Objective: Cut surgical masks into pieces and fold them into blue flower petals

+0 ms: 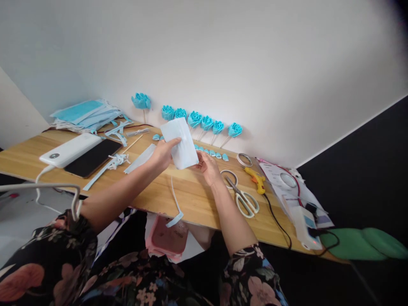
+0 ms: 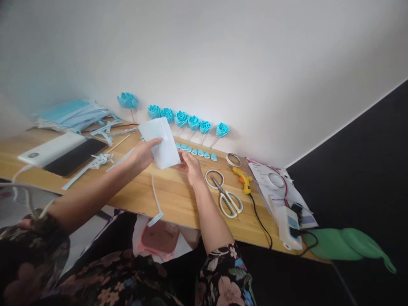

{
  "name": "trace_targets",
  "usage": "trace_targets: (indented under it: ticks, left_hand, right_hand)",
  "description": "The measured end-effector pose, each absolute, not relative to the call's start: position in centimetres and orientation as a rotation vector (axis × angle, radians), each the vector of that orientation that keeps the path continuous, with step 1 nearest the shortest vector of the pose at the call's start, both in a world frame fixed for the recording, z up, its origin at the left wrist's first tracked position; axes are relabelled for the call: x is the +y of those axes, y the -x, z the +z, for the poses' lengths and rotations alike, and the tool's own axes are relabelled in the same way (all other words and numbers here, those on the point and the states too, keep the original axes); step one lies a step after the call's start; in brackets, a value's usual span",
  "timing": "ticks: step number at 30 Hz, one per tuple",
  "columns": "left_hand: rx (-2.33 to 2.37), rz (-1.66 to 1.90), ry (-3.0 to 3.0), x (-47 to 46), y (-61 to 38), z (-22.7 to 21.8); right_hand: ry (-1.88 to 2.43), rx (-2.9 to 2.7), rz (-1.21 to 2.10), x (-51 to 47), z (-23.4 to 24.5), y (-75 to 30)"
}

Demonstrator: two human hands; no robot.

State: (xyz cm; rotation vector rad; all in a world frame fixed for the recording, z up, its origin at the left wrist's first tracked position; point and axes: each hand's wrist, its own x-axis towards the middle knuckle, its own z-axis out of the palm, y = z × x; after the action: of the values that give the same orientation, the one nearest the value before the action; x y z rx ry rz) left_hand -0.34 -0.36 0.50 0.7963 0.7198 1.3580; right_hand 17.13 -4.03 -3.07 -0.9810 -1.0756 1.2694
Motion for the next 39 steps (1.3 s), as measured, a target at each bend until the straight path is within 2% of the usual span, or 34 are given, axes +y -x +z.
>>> trace_targets:
  ticks: [10, 18, 26, 34, 39]
  left_hand:
    - [0.803, 0.915, -1.21, 1.0, 0.0, -1.6]
    - [0.665, 0.744, -1.076, 0.5, 0.0, -2.5]
    - [0.838, 0.847, -1.153, -0.1, -0.4, -4.1]
    - [0.837, 0.64, -1.318, -0.7, 0.0, -3.6]
    - [0.845, 0.921, -1.119, 0.1, 0.0, -3.9]
  right_hand:
    - [1.093, -1.046, 1.085, -3.8, -2.9, -17.4]
    - [1.096, -0.985, 1.019, -3.6, -3.1, -17.7]
    - [1.088, -1.008, 1.113, -3.8, -3.1, -17.6]
    - [1.105, -0.984, 1.047, -3.6, -3.8, -17.7]
    - [1.147, -1.086, 0.904, -3.3, -4.1, -18.4]
